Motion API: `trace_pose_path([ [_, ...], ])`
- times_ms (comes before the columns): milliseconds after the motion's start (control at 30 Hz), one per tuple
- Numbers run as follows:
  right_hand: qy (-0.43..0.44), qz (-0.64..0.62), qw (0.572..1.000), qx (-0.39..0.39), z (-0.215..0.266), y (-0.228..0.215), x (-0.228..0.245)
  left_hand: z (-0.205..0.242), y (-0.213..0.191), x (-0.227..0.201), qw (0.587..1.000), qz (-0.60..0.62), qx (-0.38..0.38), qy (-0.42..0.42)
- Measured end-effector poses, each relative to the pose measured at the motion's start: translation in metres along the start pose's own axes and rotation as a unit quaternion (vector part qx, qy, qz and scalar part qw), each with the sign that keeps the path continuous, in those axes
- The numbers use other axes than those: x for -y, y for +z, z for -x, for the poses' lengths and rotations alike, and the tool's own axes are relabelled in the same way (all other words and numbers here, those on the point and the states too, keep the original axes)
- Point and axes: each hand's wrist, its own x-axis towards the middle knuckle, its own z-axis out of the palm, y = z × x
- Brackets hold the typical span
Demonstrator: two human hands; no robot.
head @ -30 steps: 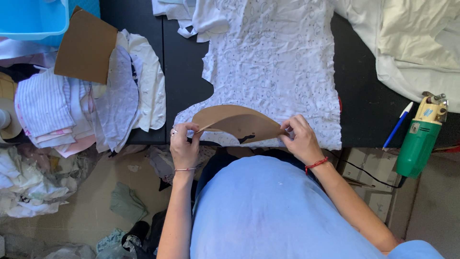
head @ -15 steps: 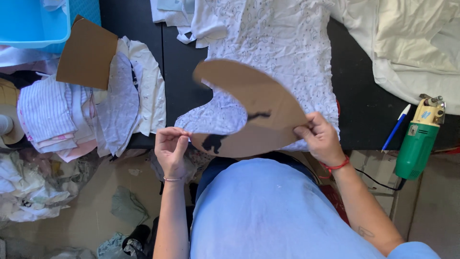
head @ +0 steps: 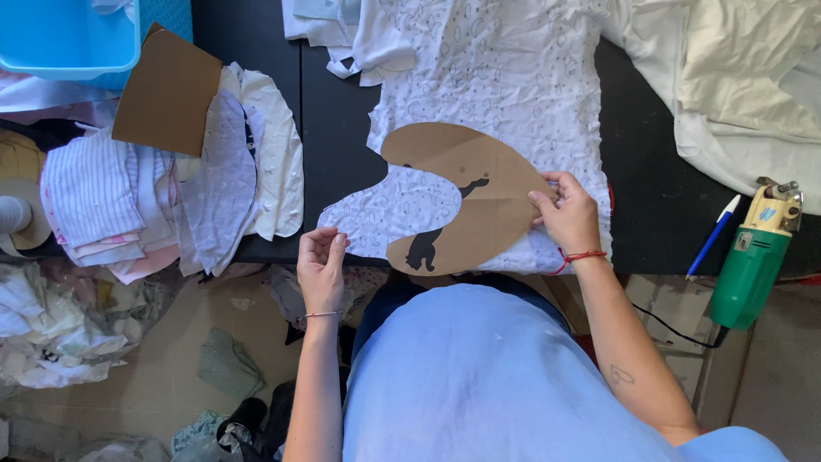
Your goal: The person lays out pieces of patterned fabric on a table and uses a cardboard template to trace and cut shapes. They handle multiple fabric pieces, aligning the template and using scissors to cut along the edges.
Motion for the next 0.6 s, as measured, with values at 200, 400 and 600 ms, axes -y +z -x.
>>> trace_pose_path([
  [200, -0.032, -0.057, 0.998, 0.004, -0.027, -0.029, -0.048, -0.002, -0.017, 0.009, 0.972, -0.197, 0.035, -0.122],
  [400, -0.007, -0.155, 0.916, -0.369, -0.038, -0.121, -0.098, 0.017, -0.001, -0.044, 0.819, -0.361, 0.333, -0.298],
  [600, -0.065, -0.071, 0.91, -0.402, -0.013, -0.177, -0.164, 0.027, 0.033, 0.076, 0.868, -0.286, 0.343, -0.216],
])
